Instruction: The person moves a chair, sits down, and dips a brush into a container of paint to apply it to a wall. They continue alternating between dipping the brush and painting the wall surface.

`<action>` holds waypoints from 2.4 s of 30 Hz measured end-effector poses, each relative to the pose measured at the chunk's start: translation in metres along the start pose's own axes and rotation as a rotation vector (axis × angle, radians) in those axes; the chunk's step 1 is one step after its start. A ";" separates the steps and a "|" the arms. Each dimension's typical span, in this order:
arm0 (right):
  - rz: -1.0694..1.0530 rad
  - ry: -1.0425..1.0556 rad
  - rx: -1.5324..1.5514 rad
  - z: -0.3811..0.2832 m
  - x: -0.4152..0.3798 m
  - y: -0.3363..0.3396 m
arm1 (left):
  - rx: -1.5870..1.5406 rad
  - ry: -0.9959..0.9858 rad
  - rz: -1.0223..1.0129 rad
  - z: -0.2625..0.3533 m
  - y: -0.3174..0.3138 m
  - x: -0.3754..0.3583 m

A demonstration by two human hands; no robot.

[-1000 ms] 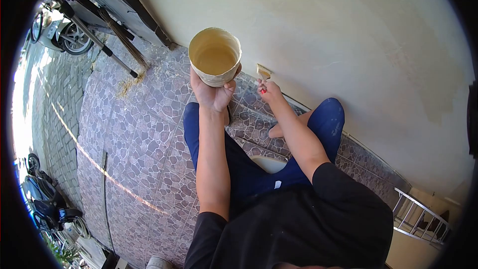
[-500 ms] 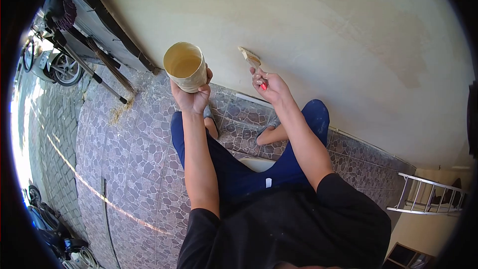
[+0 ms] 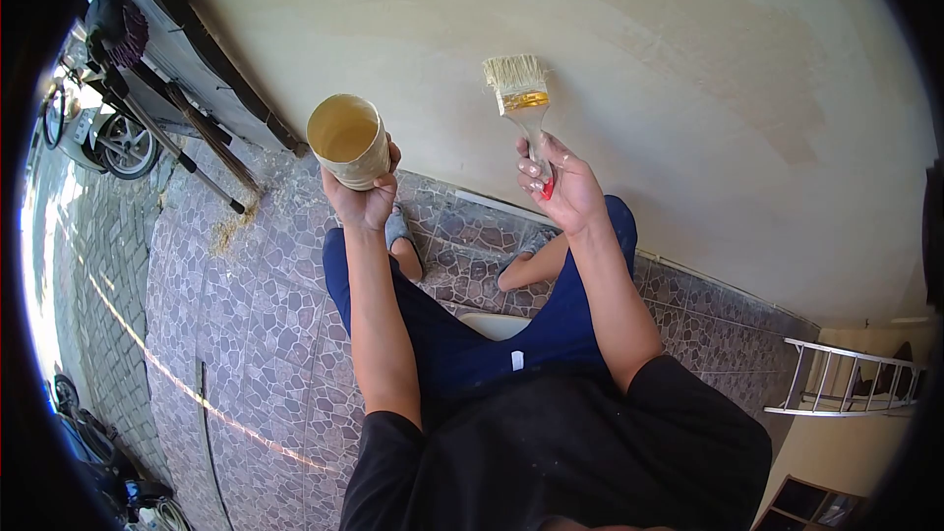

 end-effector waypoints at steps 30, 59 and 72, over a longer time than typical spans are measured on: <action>0.490 0.789 -1.472 -0.105 -0.041 -0.014 | 0.026 0.142 -0.007 -0.054 0.001 0.027; 0.442 0.454 -0.285 -0.125 -0.173 0.084 | -0.072 0.417 -0.071 -0.145 0.017 0.061; 0.773 1.178 -1.147 -0.145 -0.123 0.065 | -0.100 0.558 -0.034 -0.207 0.022 0.063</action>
Point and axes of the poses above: each hand's wrist, its own x-axis towards the middle knuckle, its own y-axis out of the back of the hand, z = x × y, the point moved 4 cm from there along x, towards the middle knuckle, and after that the axes turned 5 degrees about -z, right-handed, at the moved point
